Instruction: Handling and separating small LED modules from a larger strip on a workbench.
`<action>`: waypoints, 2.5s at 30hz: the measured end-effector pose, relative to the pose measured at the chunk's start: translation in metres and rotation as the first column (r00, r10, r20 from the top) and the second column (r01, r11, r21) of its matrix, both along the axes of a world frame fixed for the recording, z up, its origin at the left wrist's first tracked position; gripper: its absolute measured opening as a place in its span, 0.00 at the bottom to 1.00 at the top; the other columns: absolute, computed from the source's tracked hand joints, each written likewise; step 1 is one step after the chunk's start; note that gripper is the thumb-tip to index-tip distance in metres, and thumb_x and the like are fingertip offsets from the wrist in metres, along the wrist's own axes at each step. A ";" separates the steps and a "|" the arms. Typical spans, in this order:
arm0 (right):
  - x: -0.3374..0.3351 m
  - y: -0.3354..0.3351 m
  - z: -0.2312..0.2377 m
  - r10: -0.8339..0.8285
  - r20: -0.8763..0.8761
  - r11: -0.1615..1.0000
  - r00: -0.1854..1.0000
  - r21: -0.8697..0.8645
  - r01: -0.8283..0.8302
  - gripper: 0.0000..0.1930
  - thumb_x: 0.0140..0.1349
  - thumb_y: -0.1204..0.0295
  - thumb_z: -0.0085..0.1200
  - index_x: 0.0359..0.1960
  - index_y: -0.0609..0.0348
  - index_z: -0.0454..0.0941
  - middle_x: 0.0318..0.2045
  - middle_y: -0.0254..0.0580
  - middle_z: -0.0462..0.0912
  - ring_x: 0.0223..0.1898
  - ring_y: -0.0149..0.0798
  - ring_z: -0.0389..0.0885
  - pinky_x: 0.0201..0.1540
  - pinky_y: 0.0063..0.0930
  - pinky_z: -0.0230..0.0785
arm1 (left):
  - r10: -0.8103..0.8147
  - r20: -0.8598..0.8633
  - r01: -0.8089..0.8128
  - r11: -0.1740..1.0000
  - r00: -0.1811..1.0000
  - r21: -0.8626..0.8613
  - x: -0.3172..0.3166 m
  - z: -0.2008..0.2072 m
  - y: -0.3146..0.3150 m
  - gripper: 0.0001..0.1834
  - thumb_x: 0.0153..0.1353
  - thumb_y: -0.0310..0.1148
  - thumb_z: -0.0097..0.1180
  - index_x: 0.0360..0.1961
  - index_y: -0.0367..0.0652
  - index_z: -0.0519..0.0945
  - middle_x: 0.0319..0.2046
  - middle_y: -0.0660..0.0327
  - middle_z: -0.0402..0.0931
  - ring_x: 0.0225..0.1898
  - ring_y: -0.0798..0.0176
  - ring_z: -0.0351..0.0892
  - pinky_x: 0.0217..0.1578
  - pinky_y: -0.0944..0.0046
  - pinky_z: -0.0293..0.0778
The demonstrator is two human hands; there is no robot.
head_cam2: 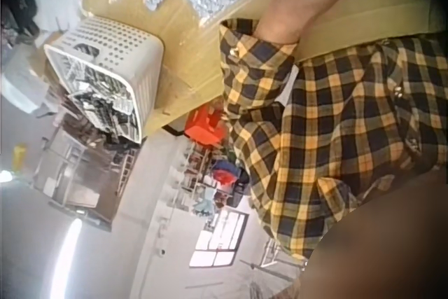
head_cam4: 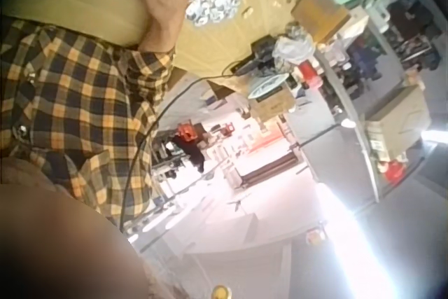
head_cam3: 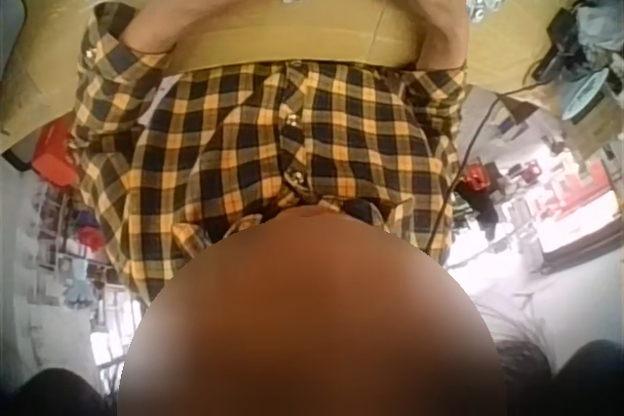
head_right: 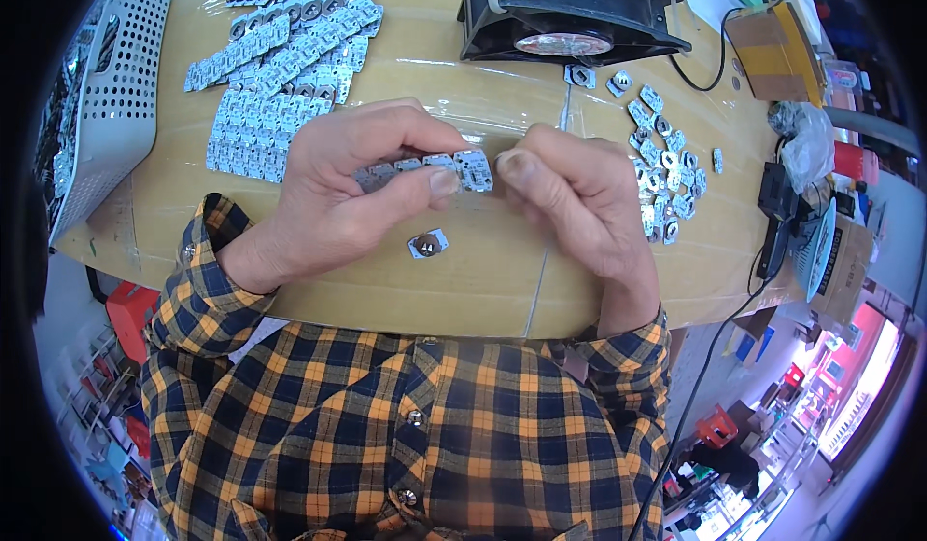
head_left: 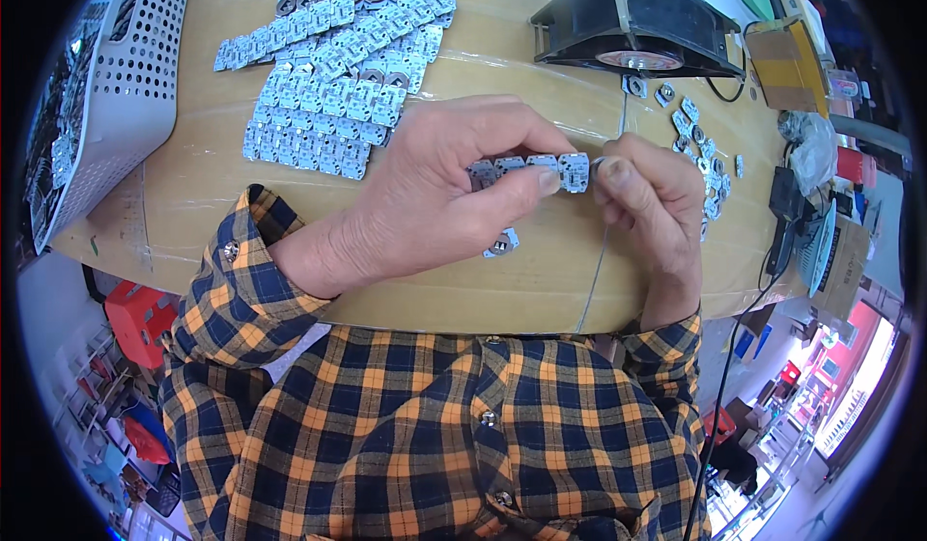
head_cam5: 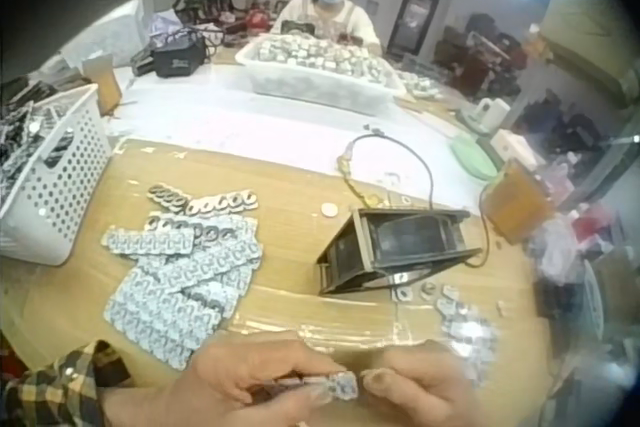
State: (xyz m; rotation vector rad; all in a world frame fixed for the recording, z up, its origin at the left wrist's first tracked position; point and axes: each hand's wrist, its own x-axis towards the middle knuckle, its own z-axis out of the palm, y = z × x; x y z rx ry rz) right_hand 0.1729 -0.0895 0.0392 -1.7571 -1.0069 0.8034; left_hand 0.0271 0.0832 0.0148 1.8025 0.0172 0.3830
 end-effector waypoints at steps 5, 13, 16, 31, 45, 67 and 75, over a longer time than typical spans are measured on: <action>-0.004 0.002 -0.002 0.096 -0.007 0.995 0.995 0.022 -0.096 0.14 0.69 0.70 0.51 0.24 0.63 0.75 0.15 0.33 0.71 0.18 0.27 0.70 0.22 0.23 0.60 | -0.041 -0.144 0.009 0.975 0.989 -0.220 -0.002 0.000 0.000 0.05 0.60 0.22 0.58 0.37 0.33 0.81 0.27 0.64 0.80 0.28 0.75 0.81 0.29 0.77 0.75; -0.007 0.006 -0.003 0.168 -0.010 0.986 0.986 -0.009 -0.168 0.14 0.69 0.70 0.50 0.26 0.64 0.75 0.15 0.33 0.72 0.17 0.27 0.70 0.21 0.23 0.59 | -0.198 -0.257 0.090 0.922 0.946 -0.377 0.001 0.001 0.004 0.08 0.61 0.24 0.59 0.40 0.32 0.78 0.28 0.61 0.81 0.27 0.72 0.82 0.24 0.76 0.74; -0.008 0.003 -0.004 0.081 -0.248 0.997 0.965 0.021 -0.078 0.16 0.71 0.67 0.48 0.26 0.63 0.75 0.16 0.32 0.73 0.14 0.24 0.67 0.18 0.20 0.57 | -0.220 -0.255 0.039 0.823 0.942 -0.567 0.000 0.006 0.004 0.09 0.61 0.24 0.60 0.41 0.32 0.77 0.28 0.60 0.80 0.26 0.72 0.82 0.21 0.77 0.72; -0.020 0.013 -0.013 -0.137 -0.396 0.985 0.908 0.044 0.168 0.17 0.73 0.64 0.44 0.25 0.58 0.70 0.12 0.28 0.66 0.11 0.20 0.59 0.14 0.15 0.51 | 0.090 0.124 -0.108 0.984 0.988 0.143 0.000 -0.004 0.001 0.13 0.54 0.16 0.57 0.42 0.33 0.81 0.31 0.57 0.79 0.31 0.65 0.80 0.30 0.70 0.73; -0.023 0.014 -0.015 -0.202 -0.410 0.974 0.890 0.011 0.226 0.17 0.72 0.65 0.46 0.23 0.58 0.68 0.13 0.27 0.65 0.11 0.20 0.59 0.14 0.16 0.50 | 0.149 0.191 -0.173 0.978 0.970 0.118 0.001 -0.006 -0.001 0.12 0.52 0.14 0.56 0.39 0.33 0.80 0.30 0.56 0.78 0.28 0.66 0.77 0.29 0.70 0.71; -0.010 0.005 -0.016 0.032 0.133 0.992 0.991 0.117 -0.048 0.17 0.70 0.66 0.49 0.24 0.63 0.75 0.19 0.32 0.75 0.16 0.22 0.67 0.19 0.17 0.56 | -0.035 -0.095 0.007 0.960 0.995 -0.280 -0.002 -0.005 -0.002 0.09 0.63 0.22 0.56 0.45 0.33 0.78 0.33 0.61 0.82 0.34 0.72 0.84 0.29 0.77 0.74; -0.009 0.004 -0.006 0.069 -0.147 0.997 0.987 0.036 -0.064 0.12 0.69 0.72 0.51 0.27 0.65 0.78 0.16 0.32 0.74 0.17 0.23 0.71 0.21 0.19 0.61 | -0.203 -0.152 0.112 0.880 0.967 -0.462 0.001 0.000 0.008 0.09 0.63 0.24 0.57 0.43 0.34 0.78 0.33 0.62 0.83 0.32 0.74 0.83 0.24 0.79 0.71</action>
